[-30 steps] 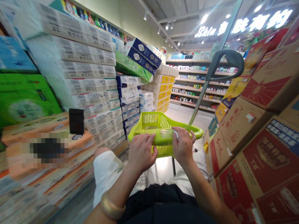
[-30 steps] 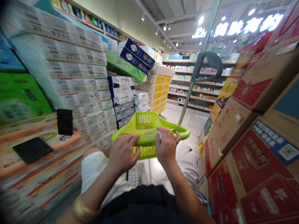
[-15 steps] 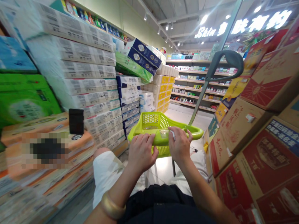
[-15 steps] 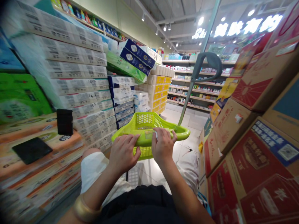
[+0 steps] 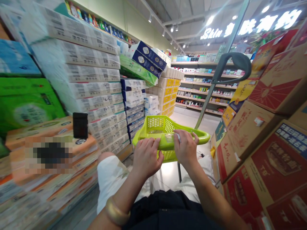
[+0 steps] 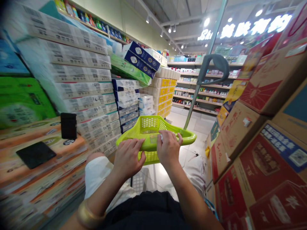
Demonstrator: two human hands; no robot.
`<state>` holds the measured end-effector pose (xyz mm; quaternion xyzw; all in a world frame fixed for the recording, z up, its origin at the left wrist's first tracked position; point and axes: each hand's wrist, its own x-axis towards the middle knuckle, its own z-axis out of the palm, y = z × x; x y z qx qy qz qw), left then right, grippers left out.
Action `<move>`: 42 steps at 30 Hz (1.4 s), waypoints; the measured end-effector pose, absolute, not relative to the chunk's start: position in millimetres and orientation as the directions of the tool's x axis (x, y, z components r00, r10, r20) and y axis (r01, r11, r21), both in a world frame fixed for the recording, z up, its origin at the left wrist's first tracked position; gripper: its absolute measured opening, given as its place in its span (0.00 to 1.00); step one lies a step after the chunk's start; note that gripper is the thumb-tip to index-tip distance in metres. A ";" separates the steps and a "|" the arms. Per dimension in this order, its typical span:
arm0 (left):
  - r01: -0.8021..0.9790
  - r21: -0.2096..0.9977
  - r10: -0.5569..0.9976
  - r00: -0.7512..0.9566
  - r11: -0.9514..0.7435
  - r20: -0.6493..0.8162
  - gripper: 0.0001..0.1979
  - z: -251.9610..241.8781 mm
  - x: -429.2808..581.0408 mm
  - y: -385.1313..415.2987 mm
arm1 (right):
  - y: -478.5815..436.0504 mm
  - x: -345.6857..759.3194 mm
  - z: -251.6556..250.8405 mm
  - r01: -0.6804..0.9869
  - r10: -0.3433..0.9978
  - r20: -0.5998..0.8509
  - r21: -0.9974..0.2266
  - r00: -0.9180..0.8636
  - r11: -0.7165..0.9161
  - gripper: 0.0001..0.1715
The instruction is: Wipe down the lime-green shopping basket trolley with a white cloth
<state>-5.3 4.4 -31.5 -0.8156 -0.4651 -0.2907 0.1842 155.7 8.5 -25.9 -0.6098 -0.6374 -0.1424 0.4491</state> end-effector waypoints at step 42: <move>0.848 -0.011 0.638 0.408 -0.530 0.653 0.18 -31.6 -12.4 8.6 | 13.2 171.7 -34.7 0.898 0.615 0.775 -0.362 0.141 0.250 0.15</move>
